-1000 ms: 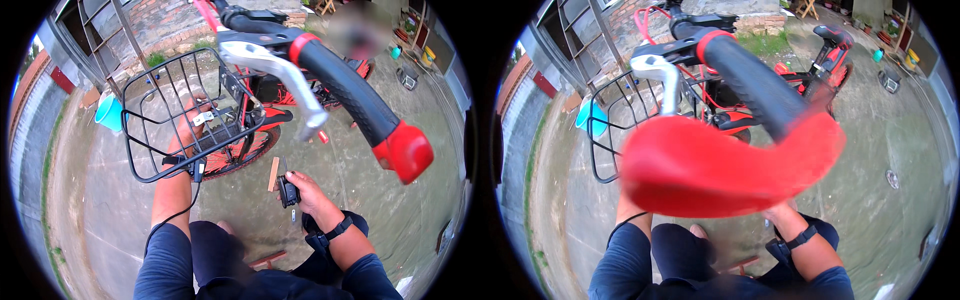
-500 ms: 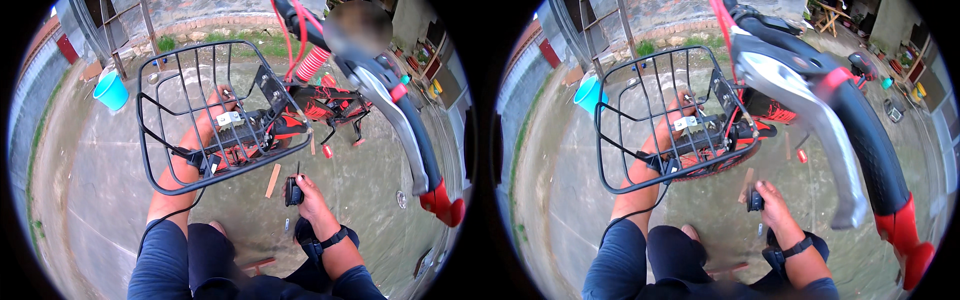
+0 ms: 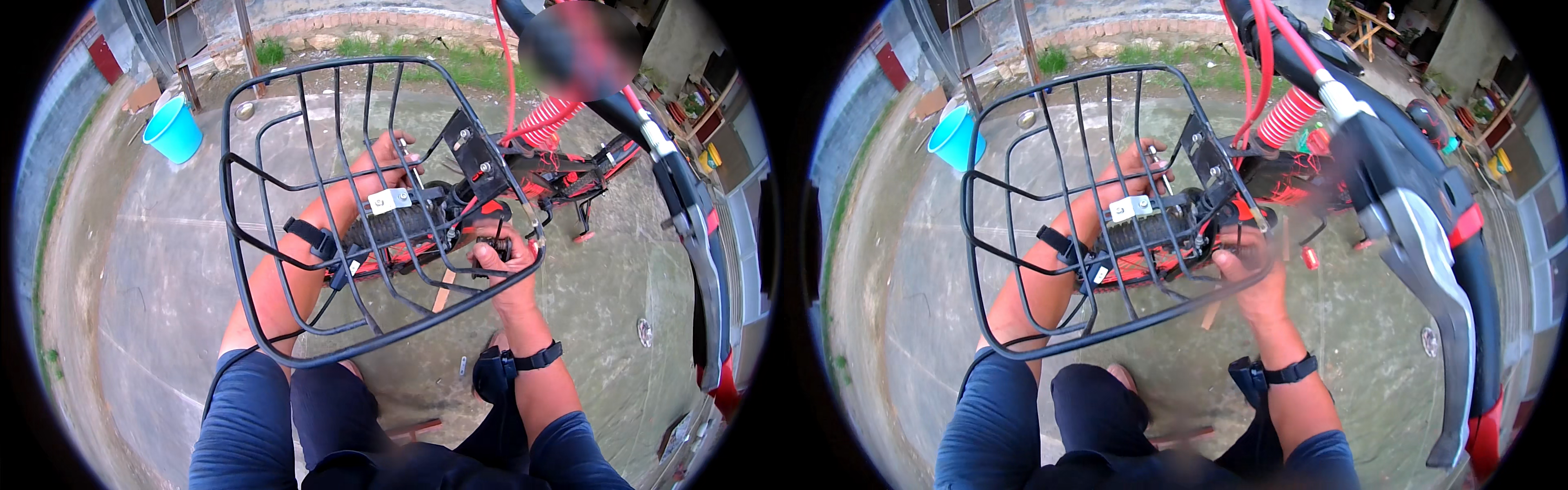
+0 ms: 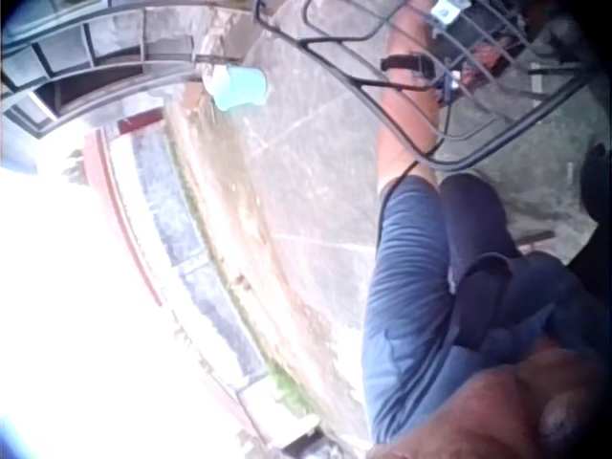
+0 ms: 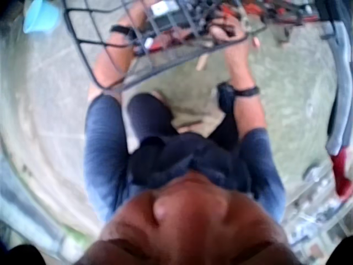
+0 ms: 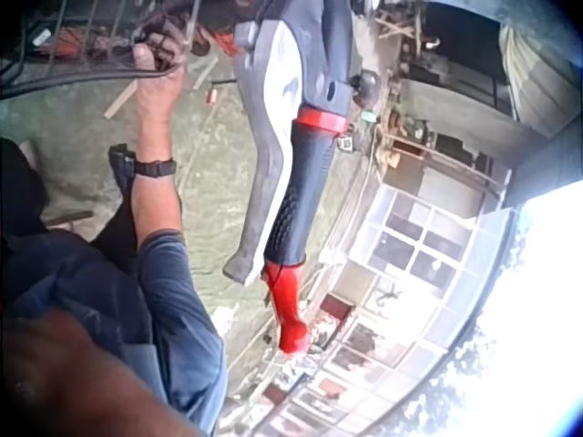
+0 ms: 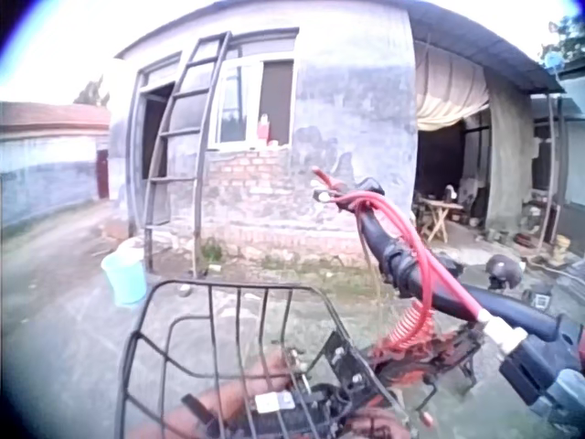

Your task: The person unscrews bolts from a bicycle basket using a tool, removes the basket, and then uses a screwdriver to work on a component attached to the bicycle.

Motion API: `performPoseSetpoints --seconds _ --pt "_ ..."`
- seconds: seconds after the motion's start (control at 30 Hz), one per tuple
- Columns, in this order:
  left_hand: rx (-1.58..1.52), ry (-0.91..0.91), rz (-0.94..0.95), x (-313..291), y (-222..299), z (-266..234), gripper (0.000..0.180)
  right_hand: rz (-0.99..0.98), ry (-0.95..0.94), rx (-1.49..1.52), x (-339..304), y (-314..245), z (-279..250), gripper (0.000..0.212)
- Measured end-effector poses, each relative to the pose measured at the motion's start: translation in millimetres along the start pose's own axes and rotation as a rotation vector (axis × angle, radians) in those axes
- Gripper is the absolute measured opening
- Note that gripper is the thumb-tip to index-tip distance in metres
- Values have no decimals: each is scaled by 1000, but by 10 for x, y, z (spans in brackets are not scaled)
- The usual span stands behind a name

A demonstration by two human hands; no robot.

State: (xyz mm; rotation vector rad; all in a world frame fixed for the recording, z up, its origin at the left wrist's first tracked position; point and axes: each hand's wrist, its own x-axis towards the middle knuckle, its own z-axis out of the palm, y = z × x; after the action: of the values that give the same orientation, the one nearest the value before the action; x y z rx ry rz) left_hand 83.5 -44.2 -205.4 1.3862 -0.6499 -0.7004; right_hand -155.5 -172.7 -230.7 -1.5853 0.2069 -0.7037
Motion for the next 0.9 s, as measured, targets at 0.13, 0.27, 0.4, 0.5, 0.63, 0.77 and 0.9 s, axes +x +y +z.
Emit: performPoseSetpoints --seconds 0.13,0.27,0.4,0.5,0.63,0.77,0.9 --pt "-8 -56 -90 12 29 11 33 32 -169 133 92 -60 94 33" --pt "-79 -56 -249 -11 -131 -74 33 225 -217 217 71 47 211 27" --pt "-144 -6 -398 3 -119 -207 35 130 -233 84 118 101 239 29" --pt "-262 170 -227 48 -29 -222 37 3 -233 42 101 205 205 36" --pt "18 126 -72 -182 148 -114 40 37 -227 44 112 189 228 31" --pt "45 127 27 -226 64 -73 38 75 -209 70 114 177 239 28" --pt "60 115 78 -214 -5 -87 35 17 -196 2 114 158 254 27"
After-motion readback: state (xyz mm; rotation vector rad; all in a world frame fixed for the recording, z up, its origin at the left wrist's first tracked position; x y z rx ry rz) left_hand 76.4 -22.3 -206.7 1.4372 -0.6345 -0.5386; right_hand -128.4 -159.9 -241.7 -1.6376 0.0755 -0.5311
